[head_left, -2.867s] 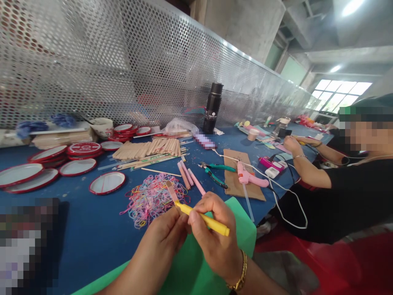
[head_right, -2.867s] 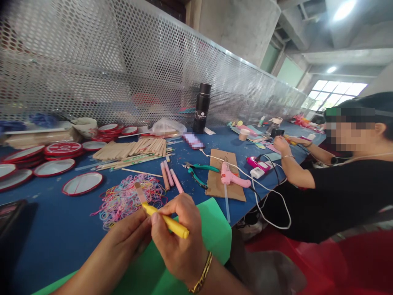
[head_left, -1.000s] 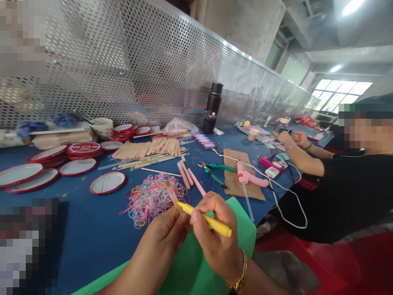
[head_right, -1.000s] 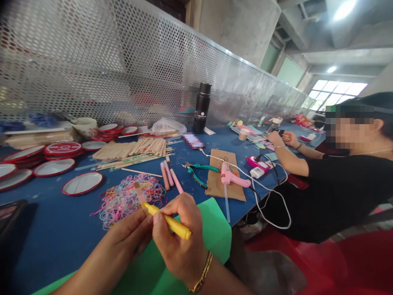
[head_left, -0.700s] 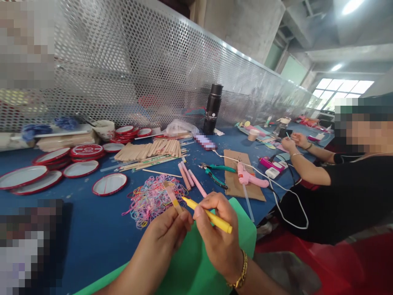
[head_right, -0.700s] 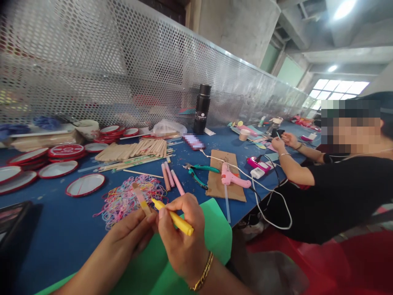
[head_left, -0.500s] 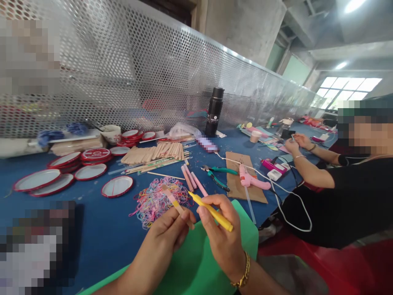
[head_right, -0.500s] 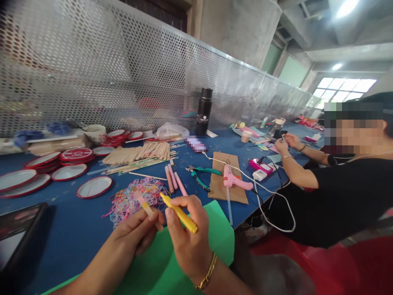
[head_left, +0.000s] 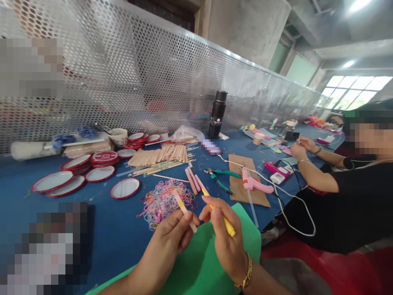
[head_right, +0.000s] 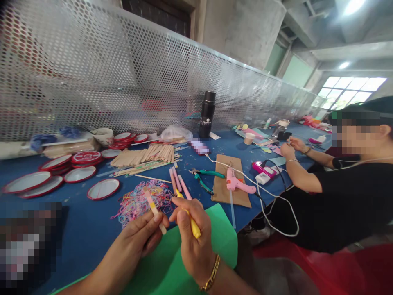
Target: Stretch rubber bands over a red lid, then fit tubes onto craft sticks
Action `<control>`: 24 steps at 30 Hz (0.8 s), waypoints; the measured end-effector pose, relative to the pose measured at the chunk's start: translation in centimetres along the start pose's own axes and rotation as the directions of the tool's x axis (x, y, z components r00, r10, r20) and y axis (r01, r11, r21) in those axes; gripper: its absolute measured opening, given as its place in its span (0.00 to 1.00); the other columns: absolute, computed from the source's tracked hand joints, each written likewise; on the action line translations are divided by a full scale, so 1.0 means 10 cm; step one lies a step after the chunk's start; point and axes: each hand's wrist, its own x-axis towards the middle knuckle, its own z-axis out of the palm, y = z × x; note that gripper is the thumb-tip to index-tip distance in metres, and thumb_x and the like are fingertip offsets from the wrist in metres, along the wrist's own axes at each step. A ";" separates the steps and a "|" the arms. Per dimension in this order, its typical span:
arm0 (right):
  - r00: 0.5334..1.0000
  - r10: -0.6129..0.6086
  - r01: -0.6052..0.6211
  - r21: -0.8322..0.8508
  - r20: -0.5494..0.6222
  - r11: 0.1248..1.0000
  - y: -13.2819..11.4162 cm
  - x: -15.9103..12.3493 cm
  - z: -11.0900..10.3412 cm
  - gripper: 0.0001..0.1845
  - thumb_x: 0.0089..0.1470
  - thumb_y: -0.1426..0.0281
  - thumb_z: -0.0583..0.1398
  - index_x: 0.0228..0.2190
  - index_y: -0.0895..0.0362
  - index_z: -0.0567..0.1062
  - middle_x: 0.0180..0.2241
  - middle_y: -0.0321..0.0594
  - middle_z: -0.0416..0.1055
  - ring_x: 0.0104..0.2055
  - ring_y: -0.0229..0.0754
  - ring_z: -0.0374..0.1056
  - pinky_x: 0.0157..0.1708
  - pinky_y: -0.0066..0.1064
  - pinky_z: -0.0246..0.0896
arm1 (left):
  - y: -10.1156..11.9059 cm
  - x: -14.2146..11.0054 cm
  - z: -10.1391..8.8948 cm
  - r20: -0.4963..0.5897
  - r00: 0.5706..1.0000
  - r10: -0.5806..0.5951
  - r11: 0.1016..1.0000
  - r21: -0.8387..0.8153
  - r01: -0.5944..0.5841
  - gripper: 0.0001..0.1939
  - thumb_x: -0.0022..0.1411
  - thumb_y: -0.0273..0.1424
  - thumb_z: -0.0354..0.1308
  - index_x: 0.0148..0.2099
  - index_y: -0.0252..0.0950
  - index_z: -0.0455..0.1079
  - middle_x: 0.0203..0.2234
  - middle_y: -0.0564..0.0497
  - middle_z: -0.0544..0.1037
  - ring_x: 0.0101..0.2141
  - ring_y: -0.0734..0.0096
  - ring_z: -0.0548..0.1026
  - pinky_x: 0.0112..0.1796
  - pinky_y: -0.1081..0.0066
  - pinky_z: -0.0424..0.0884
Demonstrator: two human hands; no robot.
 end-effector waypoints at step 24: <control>0.998 -0.022 0.028 -0.098 0.062 0.995 0.02 0.14 0.10 0.10 0.61 0.74 0.56 0.27 0.54 0.66 0.27 0.35 0.64 0.32 0.41 0.64 0.34 0.35 0.60 | -0.09 0.05 0.04 0.013 1.000 -0.029 0.999 -0.016 0.029 0.29 0.54 0.60 0.62 0.30 0.37 0.67 0.19 0.59 0.60 0.22 0.76 0.56 0.23 0.76 0.52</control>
